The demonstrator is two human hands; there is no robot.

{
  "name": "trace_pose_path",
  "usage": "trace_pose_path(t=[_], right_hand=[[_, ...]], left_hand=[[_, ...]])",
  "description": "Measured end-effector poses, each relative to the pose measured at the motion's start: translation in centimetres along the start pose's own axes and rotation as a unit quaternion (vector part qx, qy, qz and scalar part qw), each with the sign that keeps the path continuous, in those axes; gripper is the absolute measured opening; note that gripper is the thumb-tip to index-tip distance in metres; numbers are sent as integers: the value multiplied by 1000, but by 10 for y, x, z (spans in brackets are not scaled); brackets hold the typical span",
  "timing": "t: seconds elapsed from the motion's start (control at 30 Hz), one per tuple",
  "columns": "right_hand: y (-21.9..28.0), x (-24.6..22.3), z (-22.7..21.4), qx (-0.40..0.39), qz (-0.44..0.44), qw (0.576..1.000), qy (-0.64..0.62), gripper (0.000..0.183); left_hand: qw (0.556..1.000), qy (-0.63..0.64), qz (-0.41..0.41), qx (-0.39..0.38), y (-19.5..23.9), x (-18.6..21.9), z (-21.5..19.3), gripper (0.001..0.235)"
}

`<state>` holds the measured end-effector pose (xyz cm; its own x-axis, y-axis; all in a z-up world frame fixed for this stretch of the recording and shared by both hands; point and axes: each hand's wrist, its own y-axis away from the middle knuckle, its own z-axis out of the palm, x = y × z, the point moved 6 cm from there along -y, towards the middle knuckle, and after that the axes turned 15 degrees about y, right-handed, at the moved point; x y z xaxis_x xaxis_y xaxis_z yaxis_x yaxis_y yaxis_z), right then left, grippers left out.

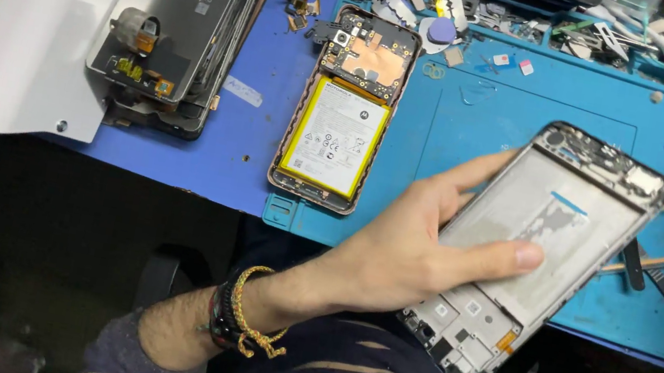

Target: Cleaning a smartphone frame and preparing a replacement screen panel by removing adhesive backing.

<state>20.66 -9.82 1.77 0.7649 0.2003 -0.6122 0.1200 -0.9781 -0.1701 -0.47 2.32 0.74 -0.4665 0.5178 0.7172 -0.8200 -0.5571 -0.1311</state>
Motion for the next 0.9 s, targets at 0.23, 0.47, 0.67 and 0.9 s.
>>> trace_pose_path(t=[0.23,0.47,0.67,0.9], right_hand=[[-16,-20,0,2,-84,975,207,106],[-51,-65,29,-96,-147,956,235,123],[-63,-66,32,-100,-105,955,261,124],[-54,-34,11,103,108,948,280,100]], left_hand=[[980,-197,26,-8,9,20,-4,91],[936,-313,-148,-69,5,18,2,82],[922,-339,-181,-37,9,35,-22,73],[992,1,112,61,40,76,-24,72]])
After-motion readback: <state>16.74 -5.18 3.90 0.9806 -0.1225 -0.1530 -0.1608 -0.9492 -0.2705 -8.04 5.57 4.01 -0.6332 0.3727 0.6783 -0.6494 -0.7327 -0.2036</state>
